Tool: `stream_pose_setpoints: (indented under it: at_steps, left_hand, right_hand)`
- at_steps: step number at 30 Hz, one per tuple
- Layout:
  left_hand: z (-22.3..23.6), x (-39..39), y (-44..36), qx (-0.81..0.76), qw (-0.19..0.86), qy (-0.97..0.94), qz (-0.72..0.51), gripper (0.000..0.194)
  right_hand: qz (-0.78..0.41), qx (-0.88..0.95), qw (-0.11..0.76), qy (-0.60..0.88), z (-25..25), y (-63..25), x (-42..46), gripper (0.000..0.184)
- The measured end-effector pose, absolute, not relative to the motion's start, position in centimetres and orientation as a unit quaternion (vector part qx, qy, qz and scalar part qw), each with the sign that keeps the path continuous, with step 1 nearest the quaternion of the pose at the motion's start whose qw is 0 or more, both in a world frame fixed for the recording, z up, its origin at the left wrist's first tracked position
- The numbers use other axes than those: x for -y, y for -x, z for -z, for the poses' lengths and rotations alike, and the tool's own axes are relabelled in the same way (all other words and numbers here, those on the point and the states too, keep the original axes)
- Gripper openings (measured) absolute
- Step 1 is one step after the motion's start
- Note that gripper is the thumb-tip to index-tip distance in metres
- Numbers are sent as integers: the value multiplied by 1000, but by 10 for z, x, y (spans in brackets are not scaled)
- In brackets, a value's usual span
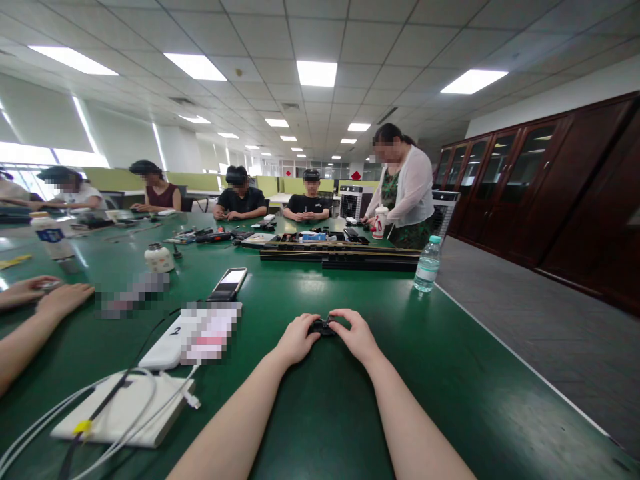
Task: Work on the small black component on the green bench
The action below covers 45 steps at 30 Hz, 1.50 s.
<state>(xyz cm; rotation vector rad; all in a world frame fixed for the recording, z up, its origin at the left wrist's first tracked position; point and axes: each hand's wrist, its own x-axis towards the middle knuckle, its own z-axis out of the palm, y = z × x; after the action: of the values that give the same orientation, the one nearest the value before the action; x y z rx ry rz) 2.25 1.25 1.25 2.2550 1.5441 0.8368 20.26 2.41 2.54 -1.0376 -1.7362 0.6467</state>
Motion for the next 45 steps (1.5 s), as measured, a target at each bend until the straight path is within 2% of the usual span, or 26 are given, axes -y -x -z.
stream_pose_setpoints:
  at_steps: [15, 20, 26, 32, 45]
  left_hand:
    - [-12, -14, -23, -532, 132, -786, -286, 36]
    - [-10, -14, -23, -529, 129, -787, -291, 37]
    - [-10, -13, -23, -536, 124, -786, -281, 39]
    - [-9, -13, -22, -539, 123, -785, -280, 44]
    - [-12, -11, -25, -551, 113, -783, -266, 37]
  right_hand:
    - [-193, 786, 352, 470, -15, -202, -24, 21]
    - [-209, 781, 359, 467, -14, -203, -24, 25]
    - [-274, 741, 385, 477, -8, -208, -29, 41]
    - [-294, 733, 380, 481, -6, -208, -31, 36]
    - [-288, 739, 355, 495, -9, -207, -30, 36]
